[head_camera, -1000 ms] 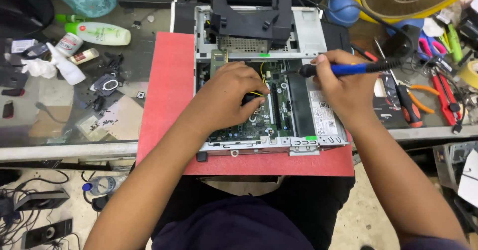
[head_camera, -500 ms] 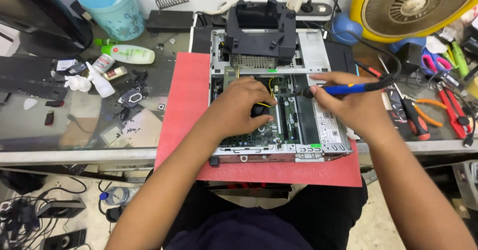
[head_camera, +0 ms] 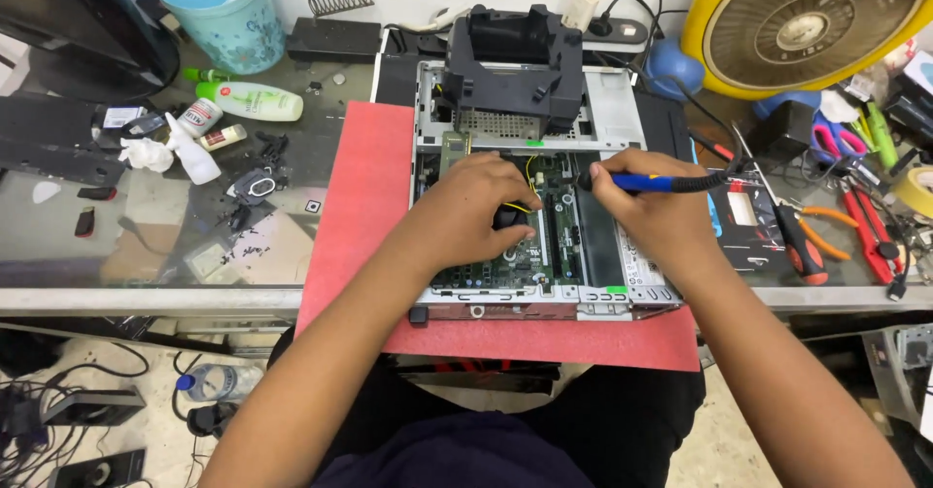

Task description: The person uses a soldering iron to work on the motherboard of a disassembled electronic device, likely a DVD player, resting on their lap. They manipulate the board with their hands and use a soldering iron to apply heat to specific components.

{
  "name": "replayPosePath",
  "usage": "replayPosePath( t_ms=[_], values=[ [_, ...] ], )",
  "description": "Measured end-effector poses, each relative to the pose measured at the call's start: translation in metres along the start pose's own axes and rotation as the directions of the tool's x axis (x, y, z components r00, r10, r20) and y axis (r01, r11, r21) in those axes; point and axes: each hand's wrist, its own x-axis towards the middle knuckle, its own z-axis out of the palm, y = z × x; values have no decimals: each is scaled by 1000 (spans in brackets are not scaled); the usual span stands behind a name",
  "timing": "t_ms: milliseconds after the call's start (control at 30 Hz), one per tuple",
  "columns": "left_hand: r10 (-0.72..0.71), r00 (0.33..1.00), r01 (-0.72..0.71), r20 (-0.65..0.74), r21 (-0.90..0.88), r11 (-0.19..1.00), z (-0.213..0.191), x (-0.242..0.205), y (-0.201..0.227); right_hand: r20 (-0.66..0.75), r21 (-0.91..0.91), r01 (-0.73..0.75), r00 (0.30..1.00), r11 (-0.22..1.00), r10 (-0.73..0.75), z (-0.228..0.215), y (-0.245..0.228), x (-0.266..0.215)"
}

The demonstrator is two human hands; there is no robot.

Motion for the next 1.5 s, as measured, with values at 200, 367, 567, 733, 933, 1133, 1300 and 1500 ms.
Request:
replayPosePath(
  t_ms=[200,367,567,733,933,1133,1300,1500],
  values=[
    [-5,1000,5,10,13,1000,-1,0,2,20,18,26,999,999,-27,2,-7,2],
    [3,1000,-3,-13,13,1000,0,0,2,40,34,78,996,996,-80,2,-9,5],
    [6,1000,-6,-23,14,1000,3,1,-1,56,54,70,996,996,-73,0,-12,4],
    [13,1000,-13,-27,10,1000,4,-2,-2,82,47,74,994,996,-78,1,-13,6],
    [22,999,-21,-33,12,1000,2,0,-1,82,29,84,993,996,-86,0,-17,8],
    [15,1000,-15,-23,9,1000,1,0,-1,82,14,102,991,995,-103,2,-13,7],
    [12,1000,-11,-27,13,1000,2,-1,-1,76,-16,120,990,993,-118,5,-10,5],
    [13,1000,-12,-14,23,1000,3,0,-3,84,2,87,993,996,-87,5,-4,3]
  ],
)
